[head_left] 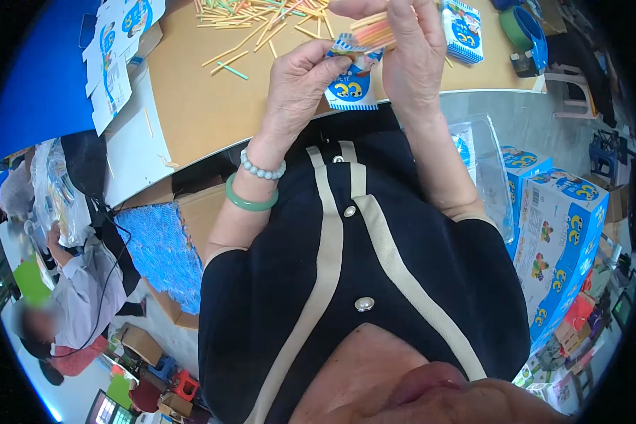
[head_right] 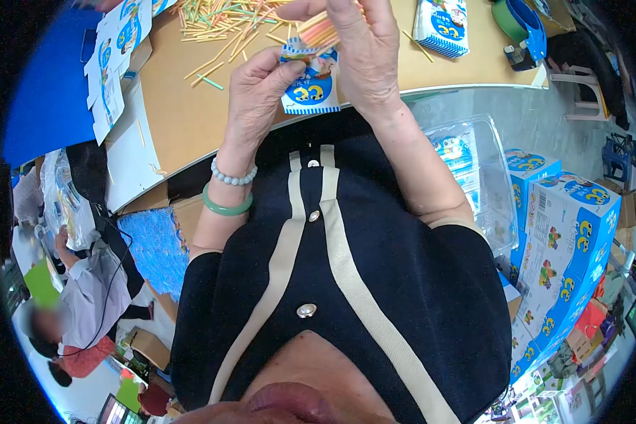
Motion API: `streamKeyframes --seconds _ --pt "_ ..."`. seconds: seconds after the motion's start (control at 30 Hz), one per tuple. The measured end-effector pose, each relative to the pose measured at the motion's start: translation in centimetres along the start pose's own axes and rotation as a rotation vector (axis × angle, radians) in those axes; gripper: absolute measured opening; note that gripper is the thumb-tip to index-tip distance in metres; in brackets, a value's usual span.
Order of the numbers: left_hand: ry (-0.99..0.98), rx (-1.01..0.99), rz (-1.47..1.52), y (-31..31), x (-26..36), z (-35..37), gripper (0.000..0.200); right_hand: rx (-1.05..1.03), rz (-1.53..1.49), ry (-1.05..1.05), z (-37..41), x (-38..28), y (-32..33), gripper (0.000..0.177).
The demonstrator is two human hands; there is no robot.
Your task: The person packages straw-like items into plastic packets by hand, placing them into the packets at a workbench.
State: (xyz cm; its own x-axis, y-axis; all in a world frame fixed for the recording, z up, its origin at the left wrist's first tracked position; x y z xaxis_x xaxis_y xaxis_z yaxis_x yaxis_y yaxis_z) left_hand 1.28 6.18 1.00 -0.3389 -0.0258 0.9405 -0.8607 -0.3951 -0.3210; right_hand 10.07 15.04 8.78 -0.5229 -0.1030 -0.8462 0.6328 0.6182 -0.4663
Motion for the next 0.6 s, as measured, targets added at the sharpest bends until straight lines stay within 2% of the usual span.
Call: streamKeyframes --seconds 0.03,0.07,0.17,0.33,0.47,0.57,0.6 --pt "0.024 -0.010 0.017 0.0 -0.1 0.0 0.014 0.159 0.219 -0.224 0.6 -0.5 0.2 0.024" --pt "0.023 -0.008 0.018 0.1 0.0 0.0 0.014 0.157 0.218 -0.225 0.7 0.1 0.8 0.024" --pt "0.053 -0.024 0.065 -0.1 0.1 0.2 0.013 -0.041 -0.111 0.035 0.6 2.7 2.5 0.024" --pt "0.032 -0.005 0.026 0.1 -0.4 0.0 0.010 -0.038 -0.060 0.044 0.2 2.3 2.6 0.025" --pt "0.032 0.018 -0.036 0.3 -0.4 0.1 0.013 -0.029 0.034 0.175 -0.2 2.1 2.3 0.026" --pt "-0.035 0.055 -0.178 0.3 0.2 0.3 0.018 -0.292 -0.475 0.533 -1.4 2.9 1.6 0.028" --pt "-0.035 0.059 -0.178 0.3 0.2 0.3 0.018 -0.294 -0.478 0.530 -1.4 3.2 1.8 0.028"
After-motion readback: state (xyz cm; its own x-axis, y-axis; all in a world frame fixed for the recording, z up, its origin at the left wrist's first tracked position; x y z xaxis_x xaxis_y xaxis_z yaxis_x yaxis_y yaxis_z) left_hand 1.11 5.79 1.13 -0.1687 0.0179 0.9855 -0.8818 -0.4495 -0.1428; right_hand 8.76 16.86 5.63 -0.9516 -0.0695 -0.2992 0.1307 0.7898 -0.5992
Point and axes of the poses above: each hand's wrist, its own z-axis away from the middle knuckle, its own y-axis out of the back of the hand, x = y × z, the point moved 4 cm from there along -z, towards the middle knuckle, and after that the axes turned 7 degrees about y, right-handed, at the moved point
